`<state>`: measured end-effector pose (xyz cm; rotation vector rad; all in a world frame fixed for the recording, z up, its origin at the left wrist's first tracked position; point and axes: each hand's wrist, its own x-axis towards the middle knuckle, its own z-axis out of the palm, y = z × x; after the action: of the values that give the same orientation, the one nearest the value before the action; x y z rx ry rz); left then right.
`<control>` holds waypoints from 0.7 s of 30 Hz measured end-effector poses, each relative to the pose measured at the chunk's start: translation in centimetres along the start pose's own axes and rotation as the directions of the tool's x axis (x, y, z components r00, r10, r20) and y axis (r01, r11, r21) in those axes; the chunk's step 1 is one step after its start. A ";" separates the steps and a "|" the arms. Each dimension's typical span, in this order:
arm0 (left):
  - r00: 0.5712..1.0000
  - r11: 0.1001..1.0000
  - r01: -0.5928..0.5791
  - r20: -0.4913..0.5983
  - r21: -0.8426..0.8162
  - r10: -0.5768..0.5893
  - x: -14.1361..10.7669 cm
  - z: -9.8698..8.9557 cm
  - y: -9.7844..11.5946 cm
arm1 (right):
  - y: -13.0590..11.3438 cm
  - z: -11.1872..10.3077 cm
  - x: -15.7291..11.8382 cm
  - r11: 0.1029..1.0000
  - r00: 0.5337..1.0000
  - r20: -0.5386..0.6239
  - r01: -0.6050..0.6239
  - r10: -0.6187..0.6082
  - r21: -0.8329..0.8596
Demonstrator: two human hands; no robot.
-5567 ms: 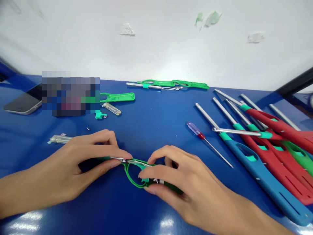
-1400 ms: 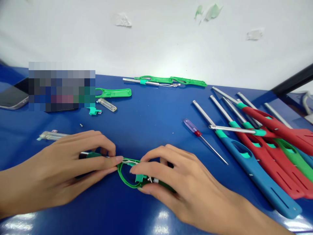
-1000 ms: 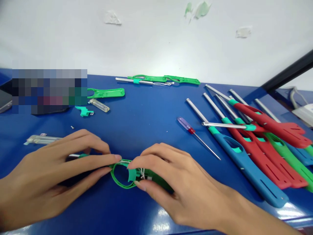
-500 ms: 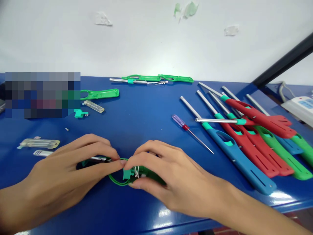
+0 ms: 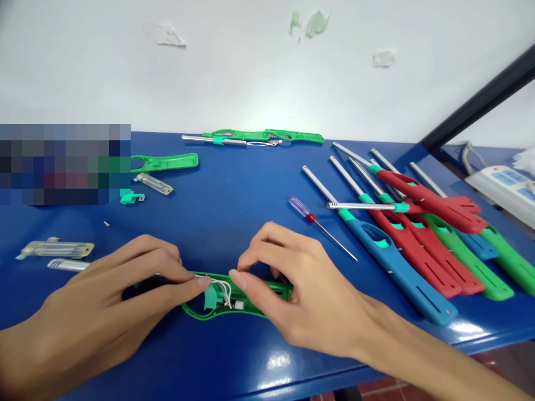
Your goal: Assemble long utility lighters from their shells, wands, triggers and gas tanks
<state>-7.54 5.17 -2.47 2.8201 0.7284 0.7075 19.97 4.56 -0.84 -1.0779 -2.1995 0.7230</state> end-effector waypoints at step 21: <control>1.000 0.998 -0.017 0.006 -0.054 0.018 -0.2 0.0 0.2 | 0.9 -0.7 -0.2 0.938 0.943 0.142 0.319 -0.300 -0.134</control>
<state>-7.66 4.90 -2.50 2.7821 0.6739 0.7093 21.02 5.01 -1.01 -0.7463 -2.4874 0.4929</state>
